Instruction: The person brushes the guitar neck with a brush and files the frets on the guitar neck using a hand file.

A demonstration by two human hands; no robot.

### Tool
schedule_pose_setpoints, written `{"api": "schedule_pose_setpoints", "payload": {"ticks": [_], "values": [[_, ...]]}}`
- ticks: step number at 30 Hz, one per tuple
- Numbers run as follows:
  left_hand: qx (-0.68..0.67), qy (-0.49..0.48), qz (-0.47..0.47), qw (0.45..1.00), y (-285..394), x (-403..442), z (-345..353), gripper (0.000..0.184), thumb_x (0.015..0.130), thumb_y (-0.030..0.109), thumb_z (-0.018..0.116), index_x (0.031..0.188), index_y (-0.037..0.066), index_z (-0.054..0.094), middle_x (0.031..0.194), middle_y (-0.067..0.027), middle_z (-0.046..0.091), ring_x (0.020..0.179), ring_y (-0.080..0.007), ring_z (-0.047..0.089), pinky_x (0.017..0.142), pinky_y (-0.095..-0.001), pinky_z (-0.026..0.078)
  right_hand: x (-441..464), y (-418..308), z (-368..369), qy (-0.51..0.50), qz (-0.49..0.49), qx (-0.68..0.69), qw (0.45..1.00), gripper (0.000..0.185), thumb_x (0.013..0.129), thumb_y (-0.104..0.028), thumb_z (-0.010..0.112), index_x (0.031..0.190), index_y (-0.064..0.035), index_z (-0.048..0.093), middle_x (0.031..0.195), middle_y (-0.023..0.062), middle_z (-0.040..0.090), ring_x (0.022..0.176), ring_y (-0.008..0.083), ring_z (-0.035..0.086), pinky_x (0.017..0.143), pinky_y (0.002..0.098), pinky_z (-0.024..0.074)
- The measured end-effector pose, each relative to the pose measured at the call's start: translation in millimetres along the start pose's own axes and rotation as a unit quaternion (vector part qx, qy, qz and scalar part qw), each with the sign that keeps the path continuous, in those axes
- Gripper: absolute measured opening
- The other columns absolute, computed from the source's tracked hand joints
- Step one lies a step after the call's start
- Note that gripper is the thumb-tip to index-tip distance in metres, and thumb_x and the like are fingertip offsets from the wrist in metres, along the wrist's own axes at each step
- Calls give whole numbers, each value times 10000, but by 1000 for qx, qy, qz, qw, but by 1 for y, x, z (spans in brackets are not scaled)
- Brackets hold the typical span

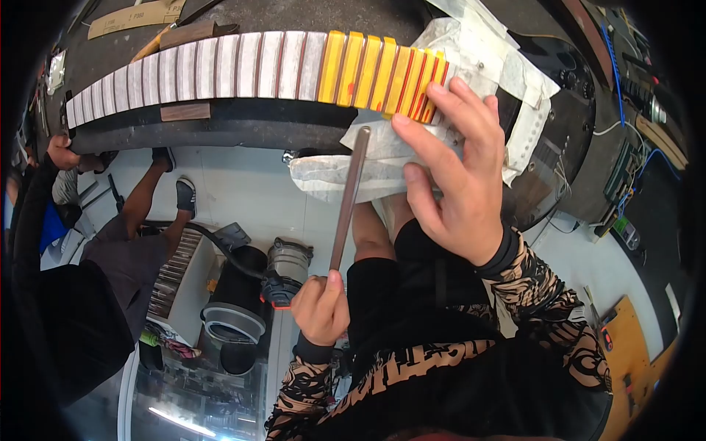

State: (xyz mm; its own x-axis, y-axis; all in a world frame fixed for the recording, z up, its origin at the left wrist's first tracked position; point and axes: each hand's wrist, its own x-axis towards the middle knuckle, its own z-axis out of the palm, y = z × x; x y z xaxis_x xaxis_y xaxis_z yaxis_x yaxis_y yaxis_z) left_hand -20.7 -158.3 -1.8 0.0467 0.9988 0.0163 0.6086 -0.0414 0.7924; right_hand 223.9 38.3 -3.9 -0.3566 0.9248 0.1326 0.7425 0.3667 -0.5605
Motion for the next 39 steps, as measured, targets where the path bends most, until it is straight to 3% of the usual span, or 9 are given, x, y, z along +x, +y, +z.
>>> {"api": "schedule_pose_setpoints", "payload": {"ticks": [4,7,11,26,29,32,35,37,39], "values": [[-189,-9,-66,980,-13,-7,3,495,1089,-101,609,1581,-42,615,918,-176,744,644,-154,641,604,-290,528,-1,-1,2,15,-13,-17,1000,641,866,-16,760,1486,-182,760,1646,203,570,1585,459,499,1349,666,283],[-290,-10,-86,953,-22,-6,11,485,1145,-49,552,1630,-34,548,888,-183,744,638,-154,639,602,-286,532,-2,1,4,27,-22,-26,999,643,866,-13,753,1487,-178,762,1652,205,570,1585,459,500,1349,664,285],[-328,-25,-91,940,-27,4,13,458,1196,44,516,1647,-29,516,881,-191,753,626,-148,631,610,-268,525,-3,1,6,37,-24,-29,999,640,866,-7,744,1484,-174,767,1664,203,566,1596,450,496,1353,657,285],[-342,-20,-109,933,-28,12,25,447,1122,-45,591,1565,-57,646,799,-100,763,609,-125,675,586,-265,539,-2,-5,7,43,-25,-72,996,656,816,-38,766,1454,-188,794,1667,186,572,1590,441,509,1348,653,298],[-312,-33,-69,947,-27,11,24,477,1154,-29,552,1629,-31,588,860,-156,743,624,-135,634,578,-250,509,-2,-4,6,44,-25,-66,997,657,816,-41,768,1458,-183,790,1664,187,576,1589,441,511,1349,651,297],[-267,-24,-49,962,-18,30,27,496,1121,-94,561,1607,-23,632,820,-106,724,613,-106,602,576,-243,483,-2,-5,5,45,-20,-51,997,661,819,-45,770,1467,-172,782,1659,192,581,1587,444,512,1349,653,292],[-188,-9,-64,980,5,80,30,514,1025,-175,663,1521,-49,705,762,-103,641,618,-177,620,601,-292,506,-2,-5,7,53,-22,-42,997,661,828,-49,772,1479,-161,773,1653,198,586,1581,450,516,1352,653,285],[-161,-11,-38,986,2,79,31,538,1085,-148,585,1604,-21,647,758,-50,673,616,-92,563,572,-251,458,-5,-2,7,49,-24,-28,998,661,833,-52,773,1486,-159,769,1659,199,578,1585,450,510,1356,651,279],[-130,-12,-24,991,-8,47,30,546,1077,-160,588,1601,-19,652,767,-60,672,618,-105,567,583,-253,463,-2,1,6,45,-26,-23,998,662,838,-54,774,1492,-157,766,1667,199,567,1590,449,503,1359,648,274]]}}
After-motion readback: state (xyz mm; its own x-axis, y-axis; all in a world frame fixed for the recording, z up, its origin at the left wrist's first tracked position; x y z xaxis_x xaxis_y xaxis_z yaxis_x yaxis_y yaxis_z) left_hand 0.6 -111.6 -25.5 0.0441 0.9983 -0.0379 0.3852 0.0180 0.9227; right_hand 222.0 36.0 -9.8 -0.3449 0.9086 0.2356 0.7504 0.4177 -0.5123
